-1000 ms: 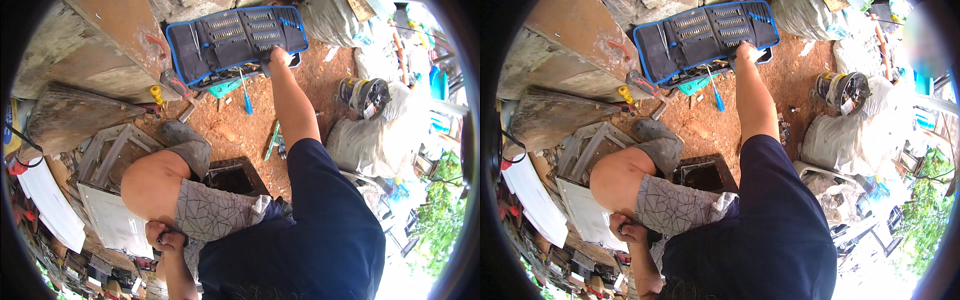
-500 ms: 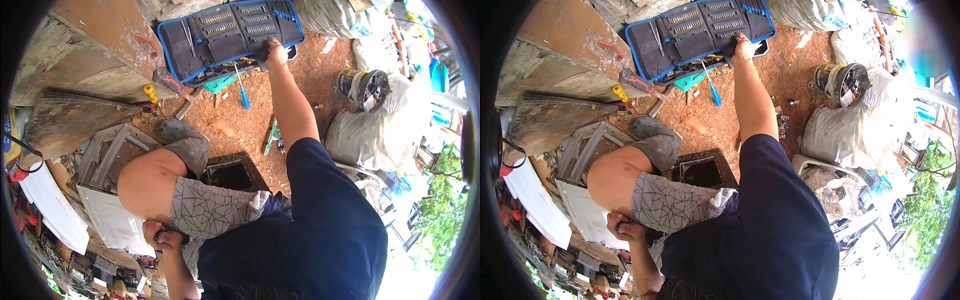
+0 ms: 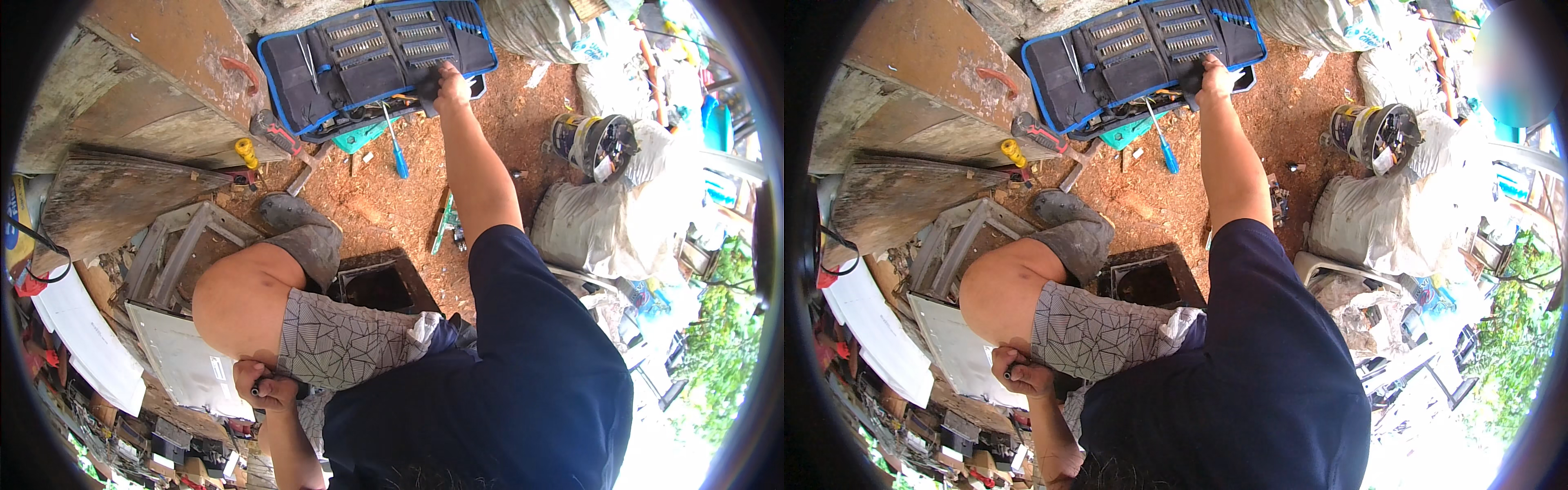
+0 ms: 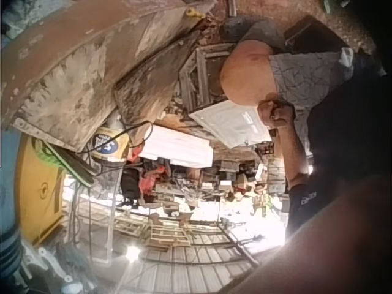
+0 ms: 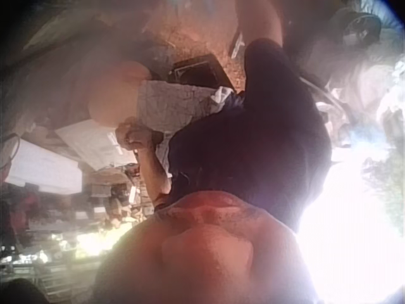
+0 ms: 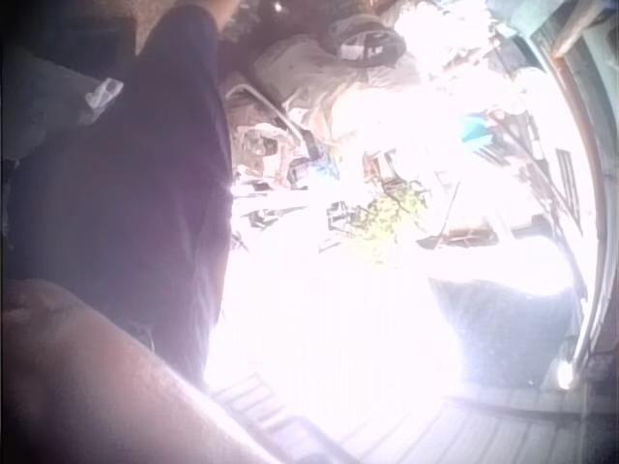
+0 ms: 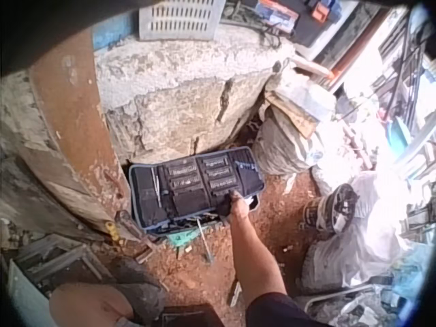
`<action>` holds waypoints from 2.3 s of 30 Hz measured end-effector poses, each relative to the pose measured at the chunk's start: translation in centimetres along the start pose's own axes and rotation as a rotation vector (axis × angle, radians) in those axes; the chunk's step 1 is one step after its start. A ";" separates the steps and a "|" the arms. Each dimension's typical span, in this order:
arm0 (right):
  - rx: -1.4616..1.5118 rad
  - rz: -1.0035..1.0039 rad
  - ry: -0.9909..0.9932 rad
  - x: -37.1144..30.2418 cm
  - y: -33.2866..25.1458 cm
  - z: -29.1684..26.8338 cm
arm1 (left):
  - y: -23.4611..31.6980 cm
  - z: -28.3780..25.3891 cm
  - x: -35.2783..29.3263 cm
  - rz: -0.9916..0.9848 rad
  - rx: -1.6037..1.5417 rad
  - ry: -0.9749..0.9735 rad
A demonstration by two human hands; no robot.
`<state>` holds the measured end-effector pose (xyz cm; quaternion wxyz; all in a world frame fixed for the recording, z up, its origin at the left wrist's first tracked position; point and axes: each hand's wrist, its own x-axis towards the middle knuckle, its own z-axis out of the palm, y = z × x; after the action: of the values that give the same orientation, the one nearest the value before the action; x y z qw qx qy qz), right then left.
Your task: The person selects screwdriver bits from a blue kit and uses a screwdriver to remove screws from a metal electronic casing.
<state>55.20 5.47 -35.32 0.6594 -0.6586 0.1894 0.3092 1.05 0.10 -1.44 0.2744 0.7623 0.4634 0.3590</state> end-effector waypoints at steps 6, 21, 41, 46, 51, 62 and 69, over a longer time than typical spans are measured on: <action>0.041 0.040 0.056 -0.4 -0.9 0.3 | -0.2 0.1 0.1 0.015 -0.024 -0.005; -0.077 -0.057 0.027 -1.3 -0.6 0.1 | -0.1 0.0 -0.2 -0.010 0.001 0.007; 0.336 -0.245 -0.191 -2.9 0.1 0.0 | 0.0 0.0 0.0 -0.029 -0.004 -0.028; 0.331 -0.250 -0.166 -2.4 0.2 -0.2 | 0.2 0.2 0.0 -0.024 -0.012 -0.005; 0.197 -0.213 0.060 -2.3 -0.3 1.0 | 0.1 0.2 0.3 -0.018 -0.005 -0.022; 0.204 -0.047 0.488 -0.5 -1.5 4.3 | 0.3 0.3 0.5 -0.002 0.046 -0.002; 0.062 -0.233 0.536 -2.7 -1.0 2.7 | 0.0 0.4 0.4 0.015 0.012 -0.004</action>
<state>53.43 7.71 -32.63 0.6366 -0.7138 0.2892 0.0404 1.51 0.39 -1.53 0.2682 0.7679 0.4593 0.3569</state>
